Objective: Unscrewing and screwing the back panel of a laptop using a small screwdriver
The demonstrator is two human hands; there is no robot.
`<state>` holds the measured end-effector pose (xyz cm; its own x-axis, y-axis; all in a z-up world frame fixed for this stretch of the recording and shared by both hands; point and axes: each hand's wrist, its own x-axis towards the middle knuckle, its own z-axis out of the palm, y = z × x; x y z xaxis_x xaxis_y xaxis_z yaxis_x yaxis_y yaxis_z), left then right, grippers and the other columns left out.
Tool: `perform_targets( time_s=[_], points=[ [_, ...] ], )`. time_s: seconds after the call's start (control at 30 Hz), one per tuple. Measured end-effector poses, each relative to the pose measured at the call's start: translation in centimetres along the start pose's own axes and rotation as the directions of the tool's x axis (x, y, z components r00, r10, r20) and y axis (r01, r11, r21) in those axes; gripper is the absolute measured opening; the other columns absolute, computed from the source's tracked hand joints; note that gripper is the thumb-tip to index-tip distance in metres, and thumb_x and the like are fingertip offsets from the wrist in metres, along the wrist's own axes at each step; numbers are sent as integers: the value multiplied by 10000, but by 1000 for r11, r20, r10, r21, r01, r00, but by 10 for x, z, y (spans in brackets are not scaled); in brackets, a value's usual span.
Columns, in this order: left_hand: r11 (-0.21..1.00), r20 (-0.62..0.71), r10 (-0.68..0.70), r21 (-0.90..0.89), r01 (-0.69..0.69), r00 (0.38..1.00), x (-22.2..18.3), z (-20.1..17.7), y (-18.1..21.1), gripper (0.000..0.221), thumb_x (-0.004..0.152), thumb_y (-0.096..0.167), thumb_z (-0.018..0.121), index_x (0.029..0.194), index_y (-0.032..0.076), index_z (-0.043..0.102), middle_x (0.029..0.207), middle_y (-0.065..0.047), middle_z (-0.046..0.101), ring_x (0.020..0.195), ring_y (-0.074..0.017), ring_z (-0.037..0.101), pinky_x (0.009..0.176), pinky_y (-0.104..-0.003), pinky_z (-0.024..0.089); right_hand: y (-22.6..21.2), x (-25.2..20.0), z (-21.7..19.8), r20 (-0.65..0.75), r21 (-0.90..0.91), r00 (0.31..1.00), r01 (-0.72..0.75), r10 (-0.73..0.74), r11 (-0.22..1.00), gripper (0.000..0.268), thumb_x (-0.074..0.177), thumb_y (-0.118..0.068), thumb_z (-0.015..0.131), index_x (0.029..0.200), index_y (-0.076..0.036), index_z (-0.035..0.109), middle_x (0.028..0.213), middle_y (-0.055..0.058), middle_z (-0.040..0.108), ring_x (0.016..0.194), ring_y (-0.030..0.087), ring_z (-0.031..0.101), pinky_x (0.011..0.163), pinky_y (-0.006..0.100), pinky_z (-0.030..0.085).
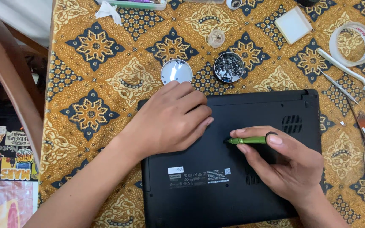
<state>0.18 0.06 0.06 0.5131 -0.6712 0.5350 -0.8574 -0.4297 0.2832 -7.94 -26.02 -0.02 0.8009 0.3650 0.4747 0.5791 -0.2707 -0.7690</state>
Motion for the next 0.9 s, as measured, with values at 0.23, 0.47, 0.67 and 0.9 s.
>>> perform_targets(
  time_s=[0.23, 0.47, 0.67, 0.9],
  points=[
    [1000, -8, 8, 10, -8, 1000, -1, 0, 0, 199, 1053, 182, 635, 929, 28, 659, 909, -98, 586, 810, -304, 522, 674, -423, 400, -5, -1, 2, -48, 11, 997, -61, 61, 998, 680, 911, 105, 732, 1446, -163, 408, 1123, 262, 720, 1027, 333, 821, 943, 380, 752],
    [1000, -9, 7, 21, -7, 1000, 0, 0, 0, 215, 1059, 197, 619, 919, 38, 658, 898, -96, 570, 804, -310, 520, 684, -434, 404, -11, 1, 1, -78, -70, 995, -68, 63, 995, 693, 917, 103, 738, 1451, -163, 385, 1074, 248, 728, 979, 304, 826, 902, 344, 736],
    [998, 17, 40, -43, -40, 999, -1, -4, 1, 252, 1009, 275, 637, 999, 25, 662, 956, -118, 607, 830, -325, 547, 699, -448, 397, -11, 6, 0, -111, -82, 989, 87, -96, 993, 837, 877, 205, 646, 1476, -192, 218, 1048, 378, 624, 904, 428, 772, 919, 541, 708],
    [996, 3, 90, -28, -90, 996, 3, 5, 14, 403, 1004, 464, 677, 1025, 61, 667, 966, -74, 603, 842, -300, 539, 720, -437, 427, -27, 15, 5, -174, -124, 979, 90, -111, 988, 783, 873, 177, 636, 1407, -196, 201, 1049, 392, 616, 877, 432, 767, 884, 549, 714]
  ],
)
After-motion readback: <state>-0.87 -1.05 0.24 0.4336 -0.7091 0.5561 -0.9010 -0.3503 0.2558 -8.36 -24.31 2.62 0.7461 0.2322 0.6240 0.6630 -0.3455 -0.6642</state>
